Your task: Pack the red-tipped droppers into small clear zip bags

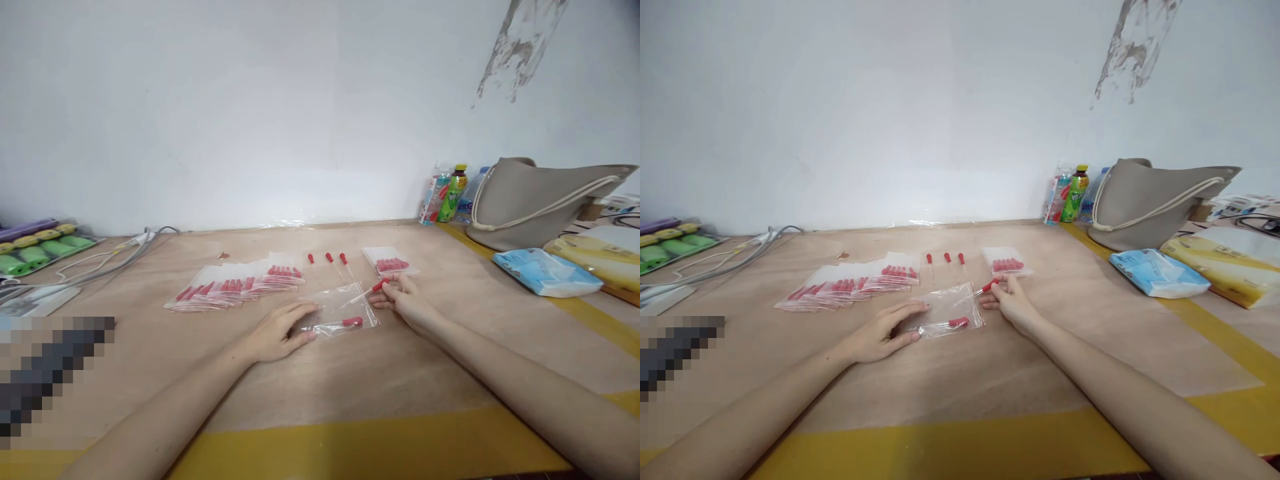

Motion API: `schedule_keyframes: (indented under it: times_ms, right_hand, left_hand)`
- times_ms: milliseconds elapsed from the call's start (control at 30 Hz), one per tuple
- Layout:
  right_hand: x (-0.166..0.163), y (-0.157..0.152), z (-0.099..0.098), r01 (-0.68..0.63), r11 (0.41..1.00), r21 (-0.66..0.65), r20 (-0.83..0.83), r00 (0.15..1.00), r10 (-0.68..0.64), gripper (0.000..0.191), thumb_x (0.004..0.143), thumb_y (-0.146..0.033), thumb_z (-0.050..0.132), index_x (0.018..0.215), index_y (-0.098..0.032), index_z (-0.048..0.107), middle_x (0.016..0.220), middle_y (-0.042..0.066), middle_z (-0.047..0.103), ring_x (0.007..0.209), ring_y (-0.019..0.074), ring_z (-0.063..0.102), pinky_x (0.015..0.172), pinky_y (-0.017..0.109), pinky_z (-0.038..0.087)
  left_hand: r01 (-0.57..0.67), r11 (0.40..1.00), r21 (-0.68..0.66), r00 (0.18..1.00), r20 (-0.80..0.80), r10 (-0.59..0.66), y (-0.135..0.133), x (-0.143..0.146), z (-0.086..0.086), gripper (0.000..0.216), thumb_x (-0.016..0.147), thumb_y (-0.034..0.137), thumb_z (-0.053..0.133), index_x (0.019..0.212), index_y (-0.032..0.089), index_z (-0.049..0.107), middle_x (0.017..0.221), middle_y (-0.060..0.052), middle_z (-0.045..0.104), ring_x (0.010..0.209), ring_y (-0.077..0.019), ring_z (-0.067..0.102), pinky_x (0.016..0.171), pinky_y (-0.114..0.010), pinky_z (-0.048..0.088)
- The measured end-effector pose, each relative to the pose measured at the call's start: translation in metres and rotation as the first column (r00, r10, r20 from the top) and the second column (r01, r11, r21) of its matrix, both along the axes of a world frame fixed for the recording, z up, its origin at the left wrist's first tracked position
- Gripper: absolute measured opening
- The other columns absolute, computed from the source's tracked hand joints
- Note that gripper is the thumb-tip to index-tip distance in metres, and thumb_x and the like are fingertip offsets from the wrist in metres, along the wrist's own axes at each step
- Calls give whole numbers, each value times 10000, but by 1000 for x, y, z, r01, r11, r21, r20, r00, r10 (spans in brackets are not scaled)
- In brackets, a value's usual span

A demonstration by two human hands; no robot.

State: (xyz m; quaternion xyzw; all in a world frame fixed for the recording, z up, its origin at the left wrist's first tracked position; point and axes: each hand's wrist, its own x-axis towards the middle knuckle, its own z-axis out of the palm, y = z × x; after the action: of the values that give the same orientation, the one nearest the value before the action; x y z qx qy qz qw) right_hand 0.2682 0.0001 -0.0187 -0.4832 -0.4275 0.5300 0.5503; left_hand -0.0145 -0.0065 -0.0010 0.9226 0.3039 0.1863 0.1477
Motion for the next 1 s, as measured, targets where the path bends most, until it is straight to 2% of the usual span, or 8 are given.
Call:
schedule_keyframes:
  times_ms: [167, 300, 467, 633, 700, 800, 900, 1000]
  right_hand:
    - [14, -7, 5, -305, 952, -2, 343, 894, 287, 312, 628, -366, 686, 791, -163, 514, 571, -36, 564, 485, 70, 507, 452, 194, 382]
    - [11, -4, 2, -372, 926, 56, 513, 807, 293, 321, 609, -426, 678, 736, -150, 575, 538, -36, 535, 475, 65, 445, 436, 196, 326]
    - [-4, -1, -2, -377, 922, 89, 538, 797, 274, 266, 632, -400, 656, 655, -147, 574, 563, -15, 557, 510, 83, 467, 470, 210, 348]
    - [-1, 1, 3, -531, 830, 171, 676, 676, 293, 227, 740, -341, 521, 720, -149, 642, 657, 10, 608, 578, 103, 504, 540, 227, 384]
    - [2, 7, 7, -478, 863, 162, 714, 661, 232, 220, 741, -315, 505, 758, -149, 648, 668, 15, 622, 571, 109, 514, 539, 230, 389]
    - [1, 24, 15, -279, 939, 203, 792, 610, 10, 160, 721, -260, 511, 737, -152, 628, 660, 22, 628, 592, 125, 543, 547, 232, 396]
    - [-14, 50, 27, -142, 956, 257, 883, 437, -173, 119, 713, -208, 514, 769, -157, 606, 707, 40, 641, 669, 146, 578, 597, 235, 408]
    - [-35, 80, 35, -42, 990, 137, 949, 292, -119, 226, 731, -207, 525, 937, -135, 586, 882, 110, 651, 824, 194, 598, 666, 254, 426]
  left_hand:
    - [4, 1000, -5, 1000, 4, -4, 1, 0, -1, 446, 859, 347, 485, 1282, 243, 391, 1272, -56, 481, 1152, -220, 457, 968, -387, 386]
    - [-5, 1000, -10, 1000, -8, 5, 1, 0, -1, 441, 858, 350, 488, 1276, 241, 400, 1265, -56, 487, 1149, -219, 460, 969, -389, 385]
    - [9, 1000, -8, 1000, -1, -9, 1, 0, 0, 435, 858, 348, 488, 1271, 240, 409, 1252, -57, 501, 1140, -214, 472, 960, -383, 397]
    - [15, 1000, -4, 1000, 5, -15, 3, 1, -1, 390, 854, 356, 489, 1224, 236, 472, 1250, -61, 502, 1151, -218, 465, 969, -387, 385]
    - [24, 1000, -13, 1000, 9, -24, 3, 0, -2, 370, 852, 350, 491, 1204, 234, 490, 1268, -61, 486, 1159, -214, 459, 976, -382, 377]
    - [24, 999, -36, 999, 38, -23, 3, 1, -1, 322, 844, 338, 502, 1142, 217, 501, 1263, -72, 487, 1143, -214, 471, 964, -375, 382]
    - [8, 998, -68, 998, 70, -4, 2, 1, 0, 213, 833, 331, 515, 998, 199, 492, 1231, -87, 506, 1098, -218, 498, 922, -365, 404]
    - [-10, 996, -84, 997, 78, 16, 1, 1, 0, 172, 824, 335, 524, 894, 192, 458, 1211, -97, 516, 1058, -222, 516, 887, -363, 415]
